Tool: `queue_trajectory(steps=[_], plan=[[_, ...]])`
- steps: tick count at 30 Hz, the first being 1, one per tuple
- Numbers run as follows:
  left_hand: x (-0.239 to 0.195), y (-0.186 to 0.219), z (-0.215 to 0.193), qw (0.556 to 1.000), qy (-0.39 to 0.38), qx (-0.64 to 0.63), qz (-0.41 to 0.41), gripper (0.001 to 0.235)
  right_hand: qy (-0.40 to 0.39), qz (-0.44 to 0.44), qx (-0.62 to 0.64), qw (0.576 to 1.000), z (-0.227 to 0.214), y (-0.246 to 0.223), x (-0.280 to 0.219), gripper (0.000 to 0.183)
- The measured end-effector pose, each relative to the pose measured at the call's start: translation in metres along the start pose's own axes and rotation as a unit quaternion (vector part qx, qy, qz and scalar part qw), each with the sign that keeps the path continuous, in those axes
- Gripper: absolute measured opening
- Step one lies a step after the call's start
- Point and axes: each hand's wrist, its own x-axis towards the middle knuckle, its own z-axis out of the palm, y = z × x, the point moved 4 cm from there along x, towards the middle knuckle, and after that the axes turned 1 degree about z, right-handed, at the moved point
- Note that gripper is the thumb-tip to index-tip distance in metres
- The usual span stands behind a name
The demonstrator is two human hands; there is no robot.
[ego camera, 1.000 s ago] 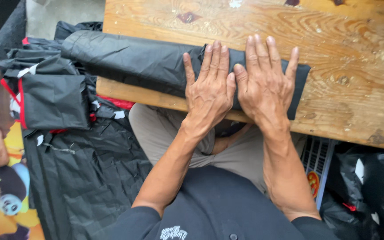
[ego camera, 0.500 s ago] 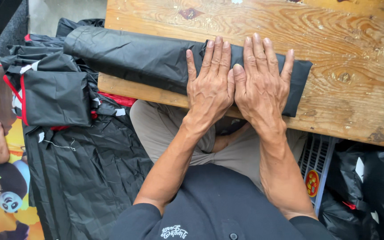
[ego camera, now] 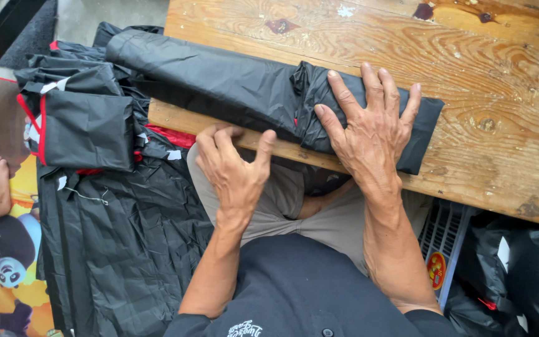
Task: The person folds a large black fabric item on a wooden table, smoothing it with a brush and rolling it tightly. They then fold the roll into a compact bundle and place it inside a small black drawstring bag.
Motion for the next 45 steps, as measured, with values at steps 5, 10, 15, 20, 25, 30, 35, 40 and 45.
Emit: queue_trajectory(steps=[5, 10, 15, 20, 25, 30, 35, 40, 45], plan=[[0.03, 0.001, 0.009, 0.997, -0.018, 0.073, 0.0, 0.068, 0.016, -0.011, -0.017, 1.0, -0.002, -0.001, 0.0, 0.041], [0.028, 0.011, 0.029, 0.999, 0.023, 0.042, -0.02, 0.061, 0.019, -0.003, -0.02, 1.0, 0.0, 0.001, -0.002, 0.041], [0.023, 0.022, 0.034, 0.985, 0.099, -0.142, -0.012, 0.041, 0.021, -0.007, -0.02, 1.0, 0.0, -0.001, -0.002, 0.041], [0.016, 0.009, 0.055, 0.879, 0.166, -0.424, -0.139, 0.031, 0.028, -0.004, -0.029, 0.999, -0.002, 0.0, -0.002, 0.04], [0.023, -0.017, 0.072, 0.734, 0.202, -0.617, -0.202, 0.064, 0.028, 0.004, -0.023, 0.999, -0.002, 0.0, -0.002, 0.04], [0.025, 0.012, 0.055, 0.734, 0.156, -0.639, -0.171, 0.06, 0.038, -0.008, -0.025, 0.999, -0.003, 0.001, 0.0, 0.04], [0.038, 0.087, 0.028, 0.803, -0.278, -0.344, 0.398, 0.066, 0.04, 0.012, 0.014, 0.999, -0.001, 0.004, 0.009, 0.044], [0.07, 0.074, 0.064, 0.8, -0.319, -0.412, 0.298, 0.059, 0.083, 0.065, 0.138, 0.985, -0.012, 0.01, -0.001, 0.049], [0.094, 0.066, 0.08, 0.805, -0.411, -0.388, 0.182, 0.056, 0.128, 0.113, 0.265, 0.949, -0.013, 0.016, 0.003, 0.054]])
